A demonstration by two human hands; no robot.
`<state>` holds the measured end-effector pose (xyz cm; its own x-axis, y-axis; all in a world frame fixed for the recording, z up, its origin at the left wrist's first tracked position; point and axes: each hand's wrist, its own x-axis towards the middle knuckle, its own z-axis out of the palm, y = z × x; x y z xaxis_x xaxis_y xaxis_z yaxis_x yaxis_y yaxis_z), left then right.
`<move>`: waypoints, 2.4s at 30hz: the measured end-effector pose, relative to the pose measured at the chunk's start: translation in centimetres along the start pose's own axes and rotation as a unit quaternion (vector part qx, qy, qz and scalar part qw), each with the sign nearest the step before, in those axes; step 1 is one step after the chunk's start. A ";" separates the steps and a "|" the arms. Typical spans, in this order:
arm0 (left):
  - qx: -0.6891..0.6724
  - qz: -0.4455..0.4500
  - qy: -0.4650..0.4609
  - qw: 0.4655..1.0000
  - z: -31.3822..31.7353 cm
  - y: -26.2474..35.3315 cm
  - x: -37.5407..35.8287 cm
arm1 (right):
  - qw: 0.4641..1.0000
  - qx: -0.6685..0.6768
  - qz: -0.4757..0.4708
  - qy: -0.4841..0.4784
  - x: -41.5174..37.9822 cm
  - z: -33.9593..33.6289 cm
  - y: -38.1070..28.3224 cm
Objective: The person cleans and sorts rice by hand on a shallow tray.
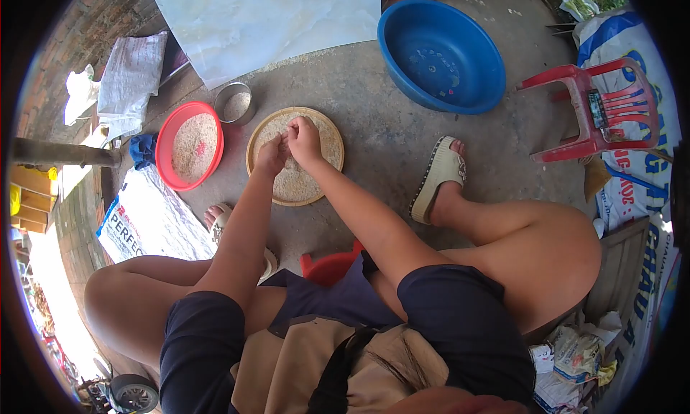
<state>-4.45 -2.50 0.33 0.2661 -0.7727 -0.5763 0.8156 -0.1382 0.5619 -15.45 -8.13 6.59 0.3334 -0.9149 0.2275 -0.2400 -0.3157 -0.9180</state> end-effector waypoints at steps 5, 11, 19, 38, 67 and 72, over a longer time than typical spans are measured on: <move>0.037 -0.009 -0.008 0.999 -0.5 -0.1 0.7 | 0.999 0.031 -0.043 0.003 0.6 0.7 -1.8; -0.033 -0.014 -0.055 0.998 0.6 0.5 -0.2 | 0.994 0.037 -0.092 -0.038 0.5 -0.2 -3.6; -0.108 -0.010 -0.023 0.994 -0.7 0.9 1.0 | 0.980 -0.093 -0.151 -0.090 -0.6 -1.1 -1.9; -0.104 0.048 0.051 0.992 0.9 1.5 -1.0 | 0.893 -0.277 -0.230 -0.272 -5.2 -3.4 5.2; -0.073 -0.032 -0.064 0.995 -0.3 0.7 -0.2 | 0.984 -0.063 -0.136 -0.091 -0.7 -0.2 -1.5; -0.080 -0.021 -0.032 0.996 -1.1 1.1 0.1 | 0.981 -0.110 -0.117 -0.111 -2.2 -1.6 -0.4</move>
<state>-2.96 -2.08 0.24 0.2018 -0.8067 -0.5555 0.8980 -0.0741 0.4337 -17.50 -6.41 6.97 0.5881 -0.7406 0.3249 -0.3149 -0.5797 -0.7515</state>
